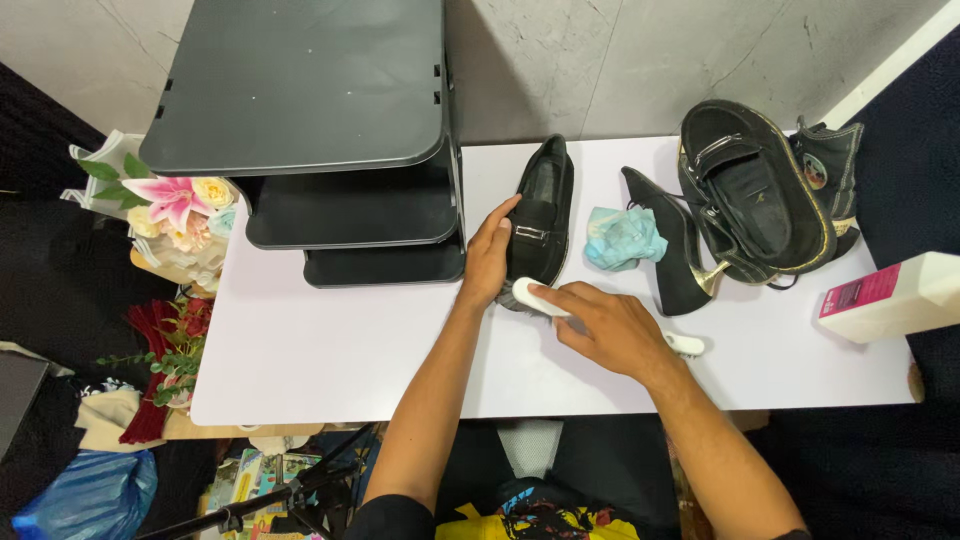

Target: The person assembles a black plastic three-tier step stool by attaching legs and stacking the tiers. Then the person cleans a black loafer using a brush and a cloth, wiping the shoe's surface.

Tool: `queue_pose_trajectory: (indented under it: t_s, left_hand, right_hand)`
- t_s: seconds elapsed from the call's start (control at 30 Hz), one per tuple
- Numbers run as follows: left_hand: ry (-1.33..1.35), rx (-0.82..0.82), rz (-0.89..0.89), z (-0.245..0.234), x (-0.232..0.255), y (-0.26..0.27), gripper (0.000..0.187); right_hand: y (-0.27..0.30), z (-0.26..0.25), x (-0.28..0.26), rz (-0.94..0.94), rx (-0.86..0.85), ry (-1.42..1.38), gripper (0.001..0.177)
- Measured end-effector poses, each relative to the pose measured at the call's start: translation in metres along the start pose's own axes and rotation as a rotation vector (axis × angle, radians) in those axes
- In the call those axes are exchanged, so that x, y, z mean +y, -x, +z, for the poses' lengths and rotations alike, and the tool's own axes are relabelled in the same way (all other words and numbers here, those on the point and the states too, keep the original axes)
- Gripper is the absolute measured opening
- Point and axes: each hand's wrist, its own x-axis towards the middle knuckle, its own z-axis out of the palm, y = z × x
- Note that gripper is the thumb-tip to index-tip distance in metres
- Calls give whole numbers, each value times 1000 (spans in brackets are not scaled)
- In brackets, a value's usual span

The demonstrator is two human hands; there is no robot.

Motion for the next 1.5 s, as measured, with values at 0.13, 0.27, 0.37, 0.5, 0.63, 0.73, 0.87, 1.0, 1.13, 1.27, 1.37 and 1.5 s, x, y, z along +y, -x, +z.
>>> queue_pose_trajectory:
  t_s: [0.13, 0.27, 0.37, 0.5, 0.63, 0.73, 0.87, 1.0, 1.13, 1.27, 1.37, 1.5]
  left_hand:
    - [13, -2, 23, -1, -4, 0, 42]
    - [80, -7, 47, -2, -11, -2, 40]
    - [63, -1, 70, -3, -13, -3, 41]
    - [96, 5, 23, -1, -9, 0, 41]
    - [-52, 83, -53, 6, 4, 9, 41]
    - [-169, 94, 56, 13, 13, 26, 40]
    - [-248, -20, -22, 12, 22, 48, 42]
    - [-392, -70, 158, 10, 28, 40, 53]
    - [-243, -45, 213, 16, 24, 25, 45]
    - [-192, -26, 77, 15, 19, 11, 39]
    - [-176, -47, 78, 12, 19, 11, 39]
    - [-219, -48, 86, 10, 25, 12, 42]
  right_hand:
    - [-11, -5, 5, 84, 182, 56, 53]
    - [-18, 9, -8, 105, 202, 126, 54]
    - [-9, 9, -16, 31, 65, 79, 55]
    - [-6, -11, 4, 29, 42, -114, 57]
    - [-8, -10, 18, 228, 229, -201, 54]
    - [-9, -5, 31, 159, 340, -181, 55]
    - [-21, 3, 38, -148, 483, -76, 59]
    - [-33, 5, 35, 530, 111, -450, 63]
    - [-23, 10, 38, 343, 205, -327, 58]
    - [-5, 26, 48, 139, 273, -340, 58]
    - [-18, 36, 55, 318, 268, -345, 58]
    - [-61, 29, 64, 312, 307, -323, 56]
